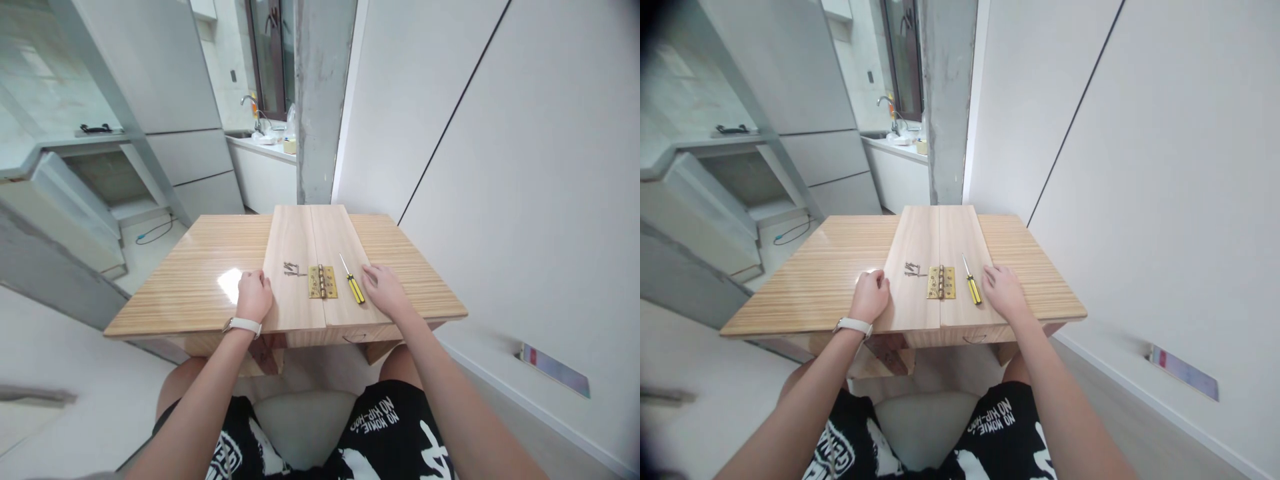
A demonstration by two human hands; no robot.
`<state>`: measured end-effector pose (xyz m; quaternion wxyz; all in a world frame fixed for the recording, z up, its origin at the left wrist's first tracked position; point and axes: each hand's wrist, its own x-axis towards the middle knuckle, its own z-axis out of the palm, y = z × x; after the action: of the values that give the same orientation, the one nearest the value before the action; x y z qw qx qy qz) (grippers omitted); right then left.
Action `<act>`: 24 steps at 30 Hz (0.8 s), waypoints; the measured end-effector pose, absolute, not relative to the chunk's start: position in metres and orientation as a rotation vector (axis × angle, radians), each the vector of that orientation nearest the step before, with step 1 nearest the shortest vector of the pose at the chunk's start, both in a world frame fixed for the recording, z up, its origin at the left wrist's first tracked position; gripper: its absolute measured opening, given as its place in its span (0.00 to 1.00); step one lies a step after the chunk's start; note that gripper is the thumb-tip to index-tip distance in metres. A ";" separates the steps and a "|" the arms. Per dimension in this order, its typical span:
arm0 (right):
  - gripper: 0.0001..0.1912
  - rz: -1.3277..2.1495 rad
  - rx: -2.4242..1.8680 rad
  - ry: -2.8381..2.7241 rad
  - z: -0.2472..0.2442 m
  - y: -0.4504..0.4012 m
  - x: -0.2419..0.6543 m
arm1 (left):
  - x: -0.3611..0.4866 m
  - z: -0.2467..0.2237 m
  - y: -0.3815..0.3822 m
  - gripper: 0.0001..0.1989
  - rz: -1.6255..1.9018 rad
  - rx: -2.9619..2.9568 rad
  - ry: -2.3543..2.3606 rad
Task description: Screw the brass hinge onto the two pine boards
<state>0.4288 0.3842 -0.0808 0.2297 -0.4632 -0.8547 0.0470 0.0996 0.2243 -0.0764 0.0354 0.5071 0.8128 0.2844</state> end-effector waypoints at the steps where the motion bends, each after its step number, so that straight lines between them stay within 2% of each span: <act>1: 0.20 0.131 -1.275 -2.359 -0.080 0.385 0.430 | 0.099 -0.076 0.225 0.14 0.870 1.531 2.529; 5: 0.19 0.102 -1.279 -2.274 -0.067 0.373 0.429 | 0.099 -0.067 0.222 0.15 0.889 1.515 2.521; 9: 0.20 0.128 -1.341 -2.176 -0.055 0.342 0.415 | 0.116 -0.050 0.223 0.31 1.059 1.840 2.338; 12: 0.23 0.129 -1.378 -2.239 -0.051 0.322 0.403 | 0.137 -0.036 0.236 0.43 0.889 2.140 1.958; 17: 0.20 0.041 -1.286 -2.161 -0.044 0.311 0.394 | 0.151 -0.024 0.268 0.59 0.546 2.162 1.787; 21: 0.15 0.102 -1.196 -2.273 -0.034 0.311 0.392 | 0.145 -0.019 0.283 0.57 0.407 2.166 1.718; 24: 0.20 0.092 -1.142 -2.440 -0.024 0.317 0.387 | 0.142 -0.018 0.290 0.56 0.382 2.166 1.738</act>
<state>0.3870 0.3168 -0.0241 0.2209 -0.4131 -0.8828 0.0333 0.1423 0.2897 -0.0179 0.1685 0.7616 0.6112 0.1345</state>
